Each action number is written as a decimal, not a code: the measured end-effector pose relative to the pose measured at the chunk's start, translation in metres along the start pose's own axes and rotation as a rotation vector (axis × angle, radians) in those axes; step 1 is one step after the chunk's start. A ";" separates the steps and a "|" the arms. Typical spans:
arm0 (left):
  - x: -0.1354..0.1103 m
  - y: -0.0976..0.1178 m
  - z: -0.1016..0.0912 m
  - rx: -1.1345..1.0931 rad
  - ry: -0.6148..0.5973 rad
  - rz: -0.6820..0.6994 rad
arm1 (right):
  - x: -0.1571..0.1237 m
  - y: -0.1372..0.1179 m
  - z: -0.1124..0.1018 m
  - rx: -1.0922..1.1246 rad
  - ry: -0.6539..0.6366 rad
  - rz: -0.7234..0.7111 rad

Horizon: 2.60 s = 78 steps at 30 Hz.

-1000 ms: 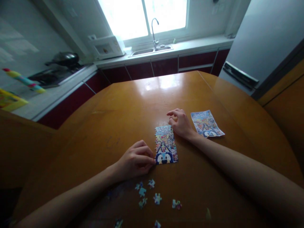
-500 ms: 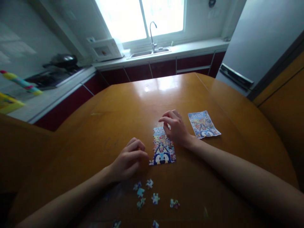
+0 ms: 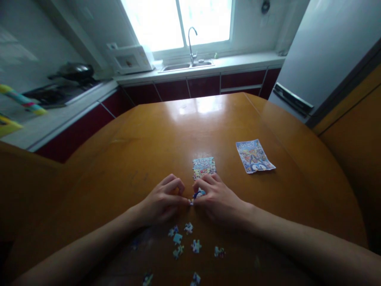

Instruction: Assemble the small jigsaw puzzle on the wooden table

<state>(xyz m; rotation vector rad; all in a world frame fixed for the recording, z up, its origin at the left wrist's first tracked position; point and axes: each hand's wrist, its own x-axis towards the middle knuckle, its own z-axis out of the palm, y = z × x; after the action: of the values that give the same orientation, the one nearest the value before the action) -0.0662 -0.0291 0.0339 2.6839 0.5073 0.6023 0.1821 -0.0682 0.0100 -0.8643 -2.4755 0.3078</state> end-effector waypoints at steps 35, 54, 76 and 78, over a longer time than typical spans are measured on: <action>0.002 -0.005 -0.001 -0.068 0.064 -0.012 | -0.004 0.005 -0.008 -0.010 0.085 0.071; 0.004 -0.007 0.006 0.001 -0.056 0.046 | -0.006 0.003 -0.005 -0.027 -0.019 -0.038; 0.007 -0.003 0.000 -0.123 0.004 -0.023 | -0.006 -0.007 -0.004 -0.004 0.038 0.019; 0.008 0.002 -0.012 -0.147 0.038 -0.064 | -0.005 -0.008 -0.008 -0.009 0.166 0.008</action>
<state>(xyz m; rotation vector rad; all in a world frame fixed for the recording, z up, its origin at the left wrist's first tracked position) -0.0644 -0.0247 0.0481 2.5126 0.5344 0.6470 0.1852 -0.0775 0.0178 -0.8671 -2.3225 0.2183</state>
